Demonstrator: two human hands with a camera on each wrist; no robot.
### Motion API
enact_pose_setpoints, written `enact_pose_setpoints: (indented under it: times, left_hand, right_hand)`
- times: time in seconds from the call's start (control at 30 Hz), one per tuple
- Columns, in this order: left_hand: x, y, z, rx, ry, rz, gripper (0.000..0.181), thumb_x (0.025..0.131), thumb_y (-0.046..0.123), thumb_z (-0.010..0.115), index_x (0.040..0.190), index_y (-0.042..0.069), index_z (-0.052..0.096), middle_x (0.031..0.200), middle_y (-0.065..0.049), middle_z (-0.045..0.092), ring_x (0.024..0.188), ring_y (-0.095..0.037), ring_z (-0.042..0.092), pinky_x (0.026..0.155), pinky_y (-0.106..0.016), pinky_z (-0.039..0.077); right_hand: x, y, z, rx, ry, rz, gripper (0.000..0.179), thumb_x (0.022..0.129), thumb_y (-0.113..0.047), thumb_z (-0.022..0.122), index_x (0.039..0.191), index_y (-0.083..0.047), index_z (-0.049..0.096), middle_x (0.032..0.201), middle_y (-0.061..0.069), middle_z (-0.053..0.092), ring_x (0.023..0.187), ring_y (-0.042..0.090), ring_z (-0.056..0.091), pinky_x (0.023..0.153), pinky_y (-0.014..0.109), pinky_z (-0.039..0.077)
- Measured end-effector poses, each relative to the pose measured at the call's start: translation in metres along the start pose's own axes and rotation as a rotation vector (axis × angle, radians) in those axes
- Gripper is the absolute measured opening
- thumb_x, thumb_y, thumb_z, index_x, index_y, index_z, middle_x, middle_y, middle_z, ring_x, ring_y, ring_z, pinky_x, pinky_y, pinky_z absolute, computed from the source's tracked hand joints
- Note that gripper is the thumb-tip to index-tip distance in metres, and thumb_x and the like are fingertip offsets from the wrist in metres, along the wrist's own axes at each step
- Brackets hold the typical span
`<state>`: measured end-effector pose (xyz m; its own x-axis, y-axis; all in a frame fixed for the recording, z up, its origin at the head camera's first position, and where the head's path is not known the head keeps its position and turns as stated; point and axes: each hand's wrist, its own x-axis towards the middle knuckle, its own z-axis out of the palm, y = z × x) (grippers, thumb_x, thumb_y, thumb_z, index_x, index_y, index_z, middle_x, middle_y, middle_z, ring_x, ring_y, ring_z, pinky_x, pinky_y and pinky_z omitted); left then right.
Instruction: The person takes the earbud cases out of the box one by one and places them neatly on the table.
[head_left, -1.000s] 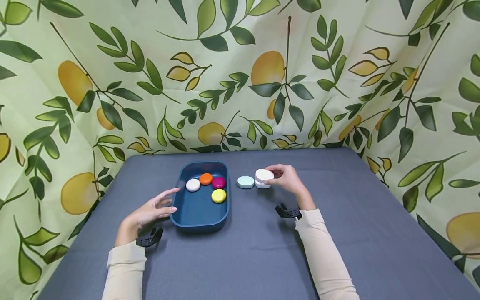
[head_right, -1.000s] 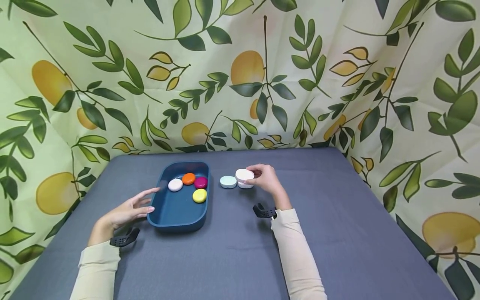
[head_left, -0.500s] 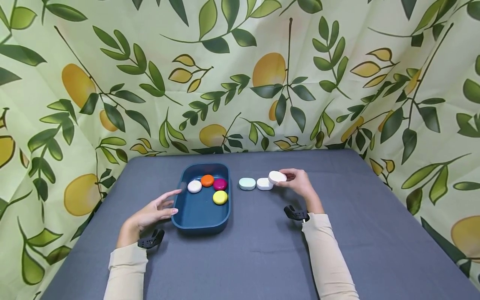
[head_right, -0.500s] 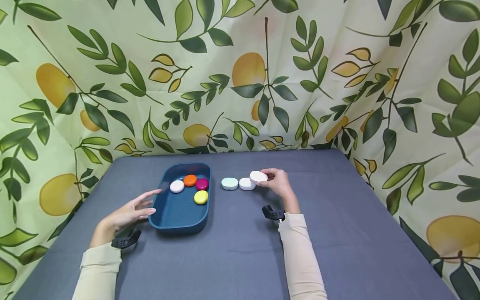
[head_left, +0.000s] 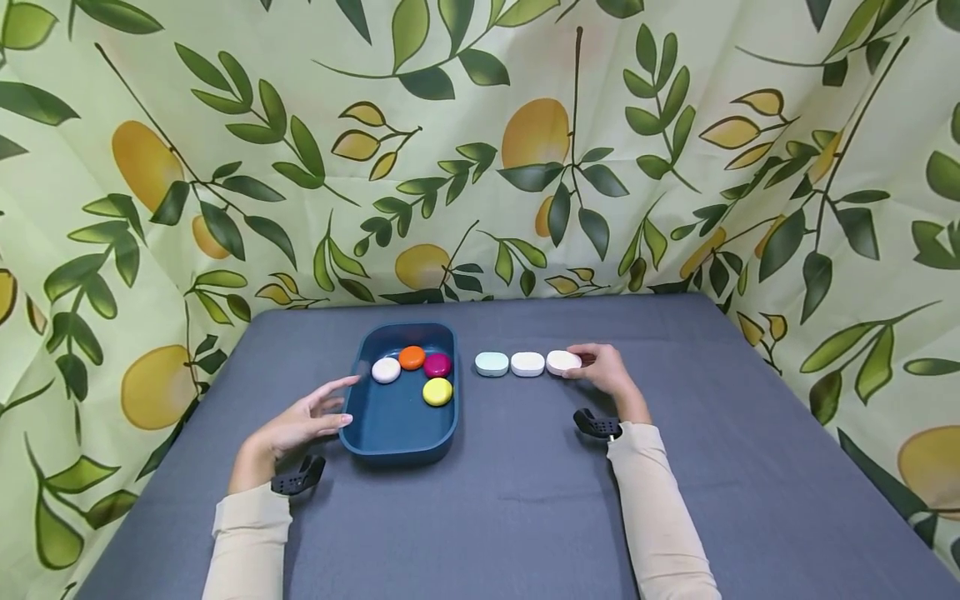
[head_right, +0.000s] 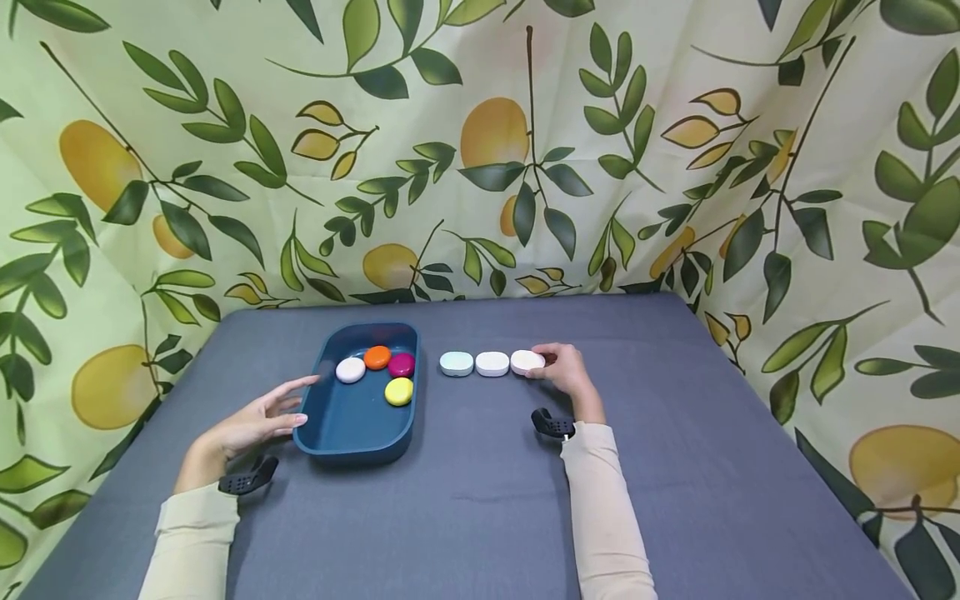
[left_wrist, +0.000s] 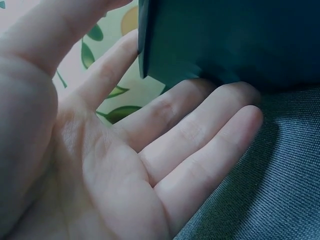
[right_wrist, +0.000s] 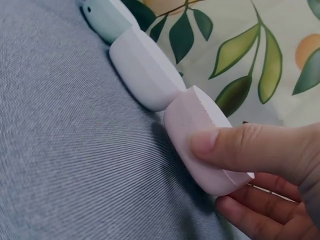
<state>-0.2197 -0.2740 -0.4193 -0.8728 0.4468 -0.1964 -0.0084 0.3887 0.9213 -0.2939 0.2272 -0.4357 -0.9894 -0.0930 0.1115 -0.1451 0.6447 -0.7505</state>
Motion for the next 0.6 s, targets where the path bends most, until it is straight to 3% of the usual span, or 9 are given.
enact_pose_setpoints:
  times: [0.37, 0.6]
  left_hand:
    - [0.0016, 0.0014, -0.0001, 0.001, 0.003, -0.006, 0.076, 0.094, 0.020, 0.061, 0.154, 0.012, 0.017, 0.155, -0.035, 0.018, 0.140, -0.052, 0.030, 0.106, -0.049, 0.047]
    - [0.0003, -0.0006, 0.0007, 0.002, 0.012, -0.009, 0.076, 0.094, 0.021, 0.062, 0.154, 0.012, 0.017, 0.155, -0.035, 0.019, 0.141, -0.051, 0.029, 0.106, -0.049, 0.047]
  right_hand:
    - [0.0049, 0.0041, 0.0034, -0.042, -0.015, 0.002, 0.045, 0.077, -0.003, 0.077, 0.118, 0.007, 0.064, 0.117, 0.029, 0.066, 0.100, 0.034, 0.065, 0.084, 0.034, 0.053]
    - [0.0053, 0.0047, 0.0062, -0.011, -0.046, 0.028, 0.049, 0.079, -0.004, 0.075, 0.124, 0.008, 0.060, 0.122, 0.029, 0.063, 0.105, 0.035, 0.063, 0.088, 0.038, 0.053]
